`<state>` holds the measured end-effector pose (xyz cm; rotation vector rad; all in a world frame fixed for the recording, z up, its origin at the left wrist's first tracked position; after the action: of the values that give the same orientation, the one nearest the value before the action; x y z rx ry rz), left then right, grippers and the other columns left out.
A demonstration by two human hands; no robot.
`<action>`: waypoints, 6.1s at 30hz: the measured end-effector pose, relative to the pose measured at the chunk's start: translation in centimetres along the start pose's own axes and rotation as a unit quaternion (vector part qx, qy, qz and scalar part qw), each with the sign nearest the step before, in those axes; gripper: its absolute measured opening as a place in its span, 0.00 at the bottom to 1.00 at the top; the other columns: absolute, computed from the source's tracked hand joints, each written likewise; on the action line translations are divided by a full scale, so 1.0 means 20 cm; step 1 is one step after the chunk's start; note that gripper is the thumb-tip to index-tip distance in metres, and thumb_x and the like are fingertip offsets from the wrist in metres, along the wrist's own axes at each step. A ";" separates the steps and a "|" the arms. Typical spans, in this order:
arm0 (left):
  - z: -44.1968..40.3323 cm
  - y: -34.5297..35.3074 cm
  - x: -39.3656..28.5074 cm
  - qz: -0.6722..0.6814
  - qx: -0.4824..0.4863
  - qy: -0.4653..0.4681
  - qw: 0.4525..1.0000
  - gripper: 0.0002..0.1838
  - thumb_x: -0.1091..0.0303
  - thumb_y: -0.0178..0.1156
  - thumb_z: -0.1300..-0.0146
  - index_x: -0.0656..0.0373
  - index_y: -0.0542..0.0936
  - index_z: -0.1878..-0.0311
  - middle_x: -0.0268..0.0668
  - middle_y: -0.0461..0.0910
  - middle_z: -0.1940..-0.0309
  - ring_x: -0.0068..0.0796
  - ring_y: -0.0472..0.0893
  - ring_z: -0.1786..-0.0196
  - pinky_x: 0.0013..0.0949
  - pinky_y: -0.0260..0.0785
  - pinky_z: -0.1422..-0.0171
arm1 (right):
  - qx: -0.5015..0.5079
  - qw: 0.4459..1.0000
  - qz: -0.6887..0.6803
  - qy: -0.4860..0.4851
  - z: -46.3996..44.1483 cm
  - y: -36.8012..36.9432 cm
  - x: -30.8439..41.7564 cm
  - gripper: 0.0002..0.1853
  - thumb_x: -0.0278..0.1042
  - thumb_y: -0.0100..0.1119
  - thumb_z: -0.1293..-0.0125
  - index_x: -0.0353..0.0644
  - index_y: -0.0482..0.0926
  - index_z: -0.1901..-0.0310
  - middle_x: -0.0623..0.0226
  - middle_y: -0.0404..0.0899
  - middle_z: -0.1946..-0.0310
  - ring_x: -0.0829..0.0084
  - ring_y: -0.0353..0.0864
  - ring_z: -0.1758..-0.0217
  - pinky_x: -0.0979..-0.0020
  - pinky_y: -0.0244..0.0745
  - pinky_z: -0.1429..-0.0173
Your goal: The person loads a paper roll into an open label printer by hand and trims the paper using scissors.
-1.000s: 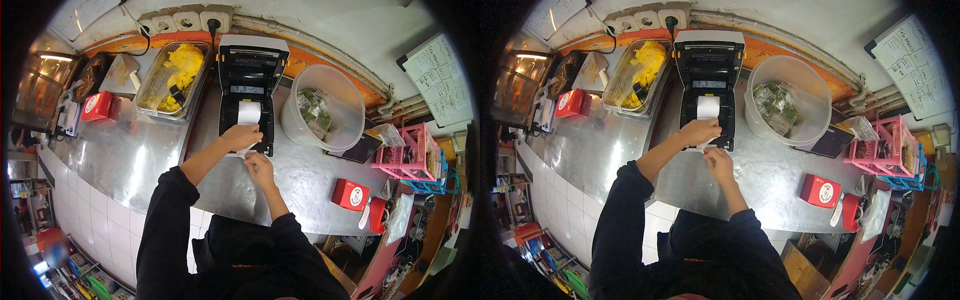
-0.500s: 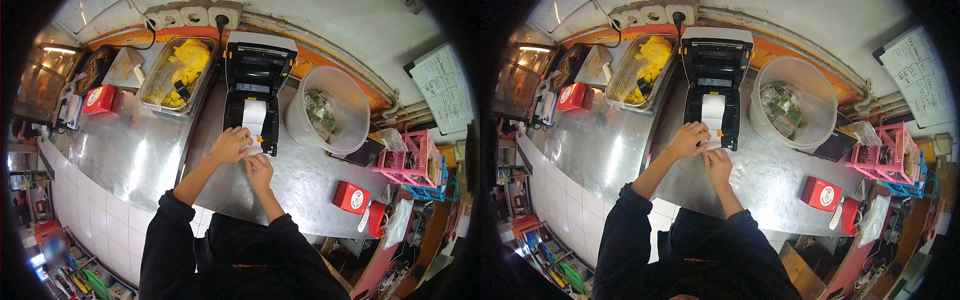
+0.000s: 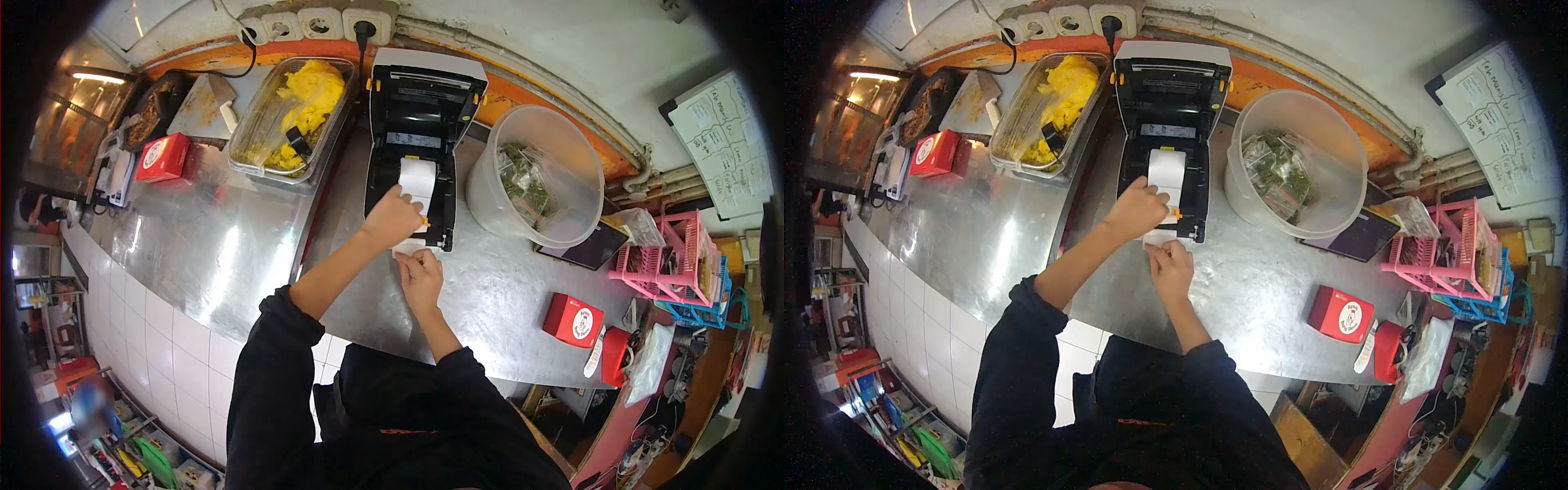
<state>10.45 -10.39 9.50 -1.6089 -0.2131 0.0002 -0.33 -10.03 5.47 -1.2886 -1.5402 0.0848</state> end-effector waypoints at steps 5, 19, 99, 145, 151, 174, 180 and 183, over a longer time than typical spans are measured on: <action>0.10 -0.04 0.03 0.065 -0.101 -0.048 0.992 0.03 0.68 0.58 0.49 0.51 0.81 0.71 0.28 0.76 0.70 0.27 0.76 0.63 0.34 0.62 0.55 | 0.000 0.999 0.014 0.034 -0.04 -0.03 0.01 0.10 0.30 0.69 0.51 0.49 0.82 0.65 0.72 0.77 0.65 0.70 0.79 0.63 0.68 0.67 0.62; 0.58 0.16 -0.15 0.053 -0.331 -0.281 0.899 0.08 0.68 0.63 0.49 0.49 0.84 0.63 0.21 0.79 0.61 0.24 0.71 0.68 0.31 0.57 0.65 | 0.104 0.994 0.018 -0.034 -0.19 0.04 0.01 0.04 0.34 0.64 0.44 0.45 0.82 0.72 0.73 0.79 0.72 0.67 0.81 0.72 0.70 0.74 0.69; -0.01 0.21 -0.06 0.240 0.038 0.039 0.969 0.17 0.61 0.69 0.56 0.46 0.77 0.62 0.26 0.77 0.62 0.28 0.78 0.54 0.36 0.65 0.50 | 0.297 0.949 0.108 -0.016 -0.46 0.04 -0.27 0.29 0.29 0.64 0.48 0.60 0.74 0.42 0.67 0.75 0.63 0.61 0.79 0.60 0.62 0.75 0.58; 0.08 0.09 -0.09 0.259 -0.035 -0.195 0.945 0.12 0.69 0.68 0.52 0.56 0.82 0.63 0.35 0.81 0.59 0.37 0.79 0.52 0.37 0.69 0.50 | 0.428 0.411 0.801 0.078 0.53 -2.89 -2.66 0.12 0.35 0.41 0.32 0.48 0.74 0.71 0.69 0.75 0.73 0.70 0.76 0.64 0.70 0.67 0.55; 0.12 0.13 -0.09 0.278 -0.059 -0.169 0.944 0.10 0.67 0.67 0.50 0.53 0.82 0.63 0.32 0.79 0.61 0.33 0.78 0.54 0.37 0.67 0.54 | 0.415 0.666 0.604 0.138 -0.03 -2.81 -1.26 0.12 0.37 0.69 0.59 0.39 0.78 0.77 0.60 0.78 0.77 0.63 0.81 0.69 0.67 0.74 0.63; 0.31 0.22 -0.08 0.347 -0.034 -0.204 0.915 0.12 0.70 0.68 0.54 0.52 0.81 0.64 0.27 0.78 0.63 0.29 0.76 0.60 0.33 0.64 0.57 | 0.722 0.515 -0.260 0.382 0.04 -0.25 -0.56 0.13 0.37 0.64 0.40 0.36 0.79 0.76 0.73 0.76 0.82 0.87 0.71 0.76 0.80 0.65 0.74; 0.32 0.25 -0.07 0.357 -0.059 -0.209 0.909 0.12 0.70 0.68 0.55 0.52 0.82 0.64 0.27 0.78 0.63 0.28 0.76 0.60 0.32 0.63 0.59 | 0.723 0.516 -0.270 0.372 -0.03 -0.21 -0.55 0.11 0.33 0.65 0.41 0.33 0.80 0.73 0.67 0.80 0.77 0.83 0.75 0.75 0.80 0.67 0.73; 0.32 0.25 -0.08 0.355 -0.043 -0.203 0.911 0.13 0.68 0.70 0.54 0.53 0.83 0.62 0.30 0.80 0.62 0.29 0.77 0.61 0.33 0.65 0.59 | 0.742 0.500 -0.267 0.359 -0.02 -0.22 -0.58 0.14 0.38 0.67 0.42 0.33 0.80 0.73 0.67 0.80 0.78 0.82 0.75 0.75 0.80 0.67 0.72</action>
<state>8.80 -4.38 3.93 -1.6827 0.0672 0.9044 -4.71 -20.55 0.81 0.5924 -0.5131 0.3297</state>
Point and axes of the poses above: each hand's wrist, its own z-axis away from the middle knuckle, its own y-axis out of the palm, x = y × z, the point moved 8 cm from there along -z, towards the middle knuckle
